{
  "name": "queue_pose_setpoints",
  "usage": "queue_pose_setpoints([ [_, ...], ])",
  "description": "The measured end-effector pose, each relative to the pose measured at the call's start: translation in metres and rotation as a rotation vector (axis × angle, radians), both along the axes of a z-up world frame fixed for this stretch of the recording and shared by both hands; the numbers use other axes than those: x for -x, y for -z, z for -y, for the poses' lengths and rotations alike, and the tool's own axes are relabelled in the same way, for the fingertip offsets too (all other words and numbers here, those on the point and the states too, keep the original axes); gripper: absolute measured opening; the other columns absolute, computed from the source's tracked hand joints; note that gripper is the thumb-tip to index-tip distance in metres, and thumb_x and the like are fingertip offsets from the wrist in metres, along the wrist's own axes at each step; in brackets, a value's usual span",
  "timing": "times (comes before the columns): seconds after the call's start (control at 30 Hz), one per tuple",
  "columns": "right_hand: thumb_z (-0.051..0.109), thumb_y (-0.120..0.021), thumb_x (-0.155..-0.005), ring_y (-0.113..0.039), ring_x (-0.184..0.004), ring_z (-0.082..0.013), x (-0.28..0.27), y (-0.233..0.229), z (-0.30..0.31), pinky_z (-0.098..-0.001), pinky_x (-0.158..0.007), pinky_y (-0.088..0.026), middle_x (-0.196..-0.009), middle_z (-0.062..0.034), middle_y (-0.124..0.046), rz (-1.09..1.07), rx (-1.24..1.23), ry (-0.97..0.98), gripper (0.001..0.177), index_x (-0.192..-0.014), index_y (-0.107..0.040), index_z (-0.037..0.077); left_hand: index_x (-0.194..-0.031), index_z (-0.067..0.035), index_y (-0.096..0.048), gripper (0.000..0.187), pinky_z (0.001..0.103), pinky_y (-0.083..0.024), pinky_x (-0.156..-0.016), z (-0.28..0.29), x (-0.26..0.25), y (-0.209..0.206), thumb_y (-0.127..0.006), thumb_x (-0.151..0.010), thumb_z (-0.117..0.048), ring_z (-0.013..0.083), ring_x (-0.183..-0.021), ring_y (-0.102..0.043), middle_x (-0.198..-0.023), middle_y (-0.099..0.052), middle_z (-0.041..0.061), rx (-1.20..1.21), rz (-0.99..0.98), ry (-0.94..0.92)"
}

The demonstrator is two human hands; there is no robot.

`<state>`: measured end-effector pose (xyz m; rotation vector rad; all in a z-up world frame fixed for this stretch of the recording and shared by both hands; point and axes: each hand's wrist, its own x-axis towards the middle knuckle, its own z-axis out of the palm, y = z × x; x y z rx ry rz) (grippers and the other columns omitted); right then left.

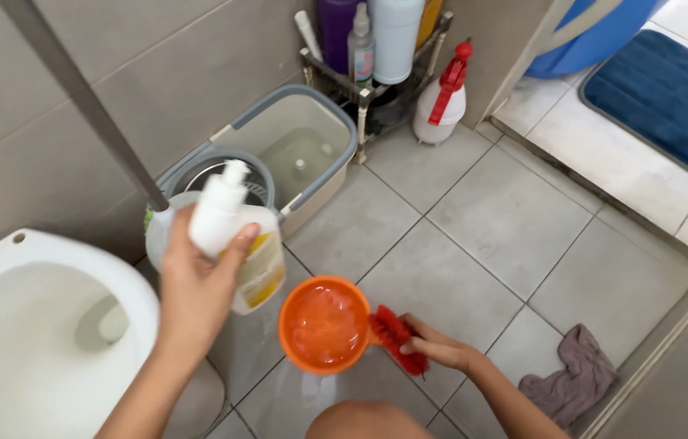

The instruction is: Scrubbing the floor and corners of a bathroom using cleaning agents and brushes.

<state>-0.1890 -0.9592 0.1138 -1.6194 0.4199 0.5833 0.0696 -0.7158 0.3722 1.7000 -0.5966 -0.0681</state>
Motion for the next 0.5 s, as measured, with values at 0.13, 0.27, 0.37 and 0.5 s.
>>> queue_pose_setpoints([
  [0.13,0.032,-0.064,-0.08,-0.056,-0.126,-0.0224,0.015,0.017,0.058,-0.0352,-0.106,-0.043,-0.135,-0.0126,-0.06,0.073,0.065,0.241,0.072,-0.144,-0.043,0.007,-0.129,0.004,-0.055,0.048,0.031,-0.056,-0.085,0.057,-0.017,0.023,-0.075,-0.092,-0.019,0.0169,-0.099,-0.07,-0.11,-0.074,0.015,-0.127,-0.049,0.075],
  [0.27,0.033,-0.064,-0.079,-0.059,-0.118,-0.0259,0.032,0.036,0.106,-0.0377,-0.1,-0.048,-0.13,-0.0142,-0.063,0.091,0.069,0.426,0.07,-0.14,-0.046,0.004,-0.131,0.006,-0.052,0.052,0.033,-0.055,-0.09,0.109,-0.046,0.069,-0.075,-0.093,-0.021,0.0198,-0.105,-0.069,-0.115,-0.071,0.017,-0.032,-0.03,0.12],
  [0.37,0.033,-0.064,-0.08,-0.061,-0.114,-0.0259,0.053,0.044,0.129,-0.038,-0.096,-0.049,-0.125,-0.0138,-0.064,0.128,0.108,0.626,0.069,-0.14,-0.046,0.004,-0.13,0.005,-0.051,0.055,0.037,-0.054,-0.09,0.152,-0.056,0.096,-0.076,-0.092,-0.026,0.0224,-0.104,-0.069,-0.111,-0.072,0.018,-0.174,0.055,0.185],
  [0.5,0.032,-0.062,-0.082,-0.059,-0.101,-0.0296,0.082,0.046,0.154,-0.0423,-0.084,-0.048,-0.118,-0.0155,-0.065,0.084,0.107,0.85,0.066,-0.139,-0.049,0.003,-0.13,0.002,-0.05,0.055,0.041,-0.053,-0.09,0.22,-0.058,0.133,-0.076,-0.092,-0.027,0.0283,-0.102,-0.071,-0.11,-0.072,0.02,-0.253,0.066,0.286],
])
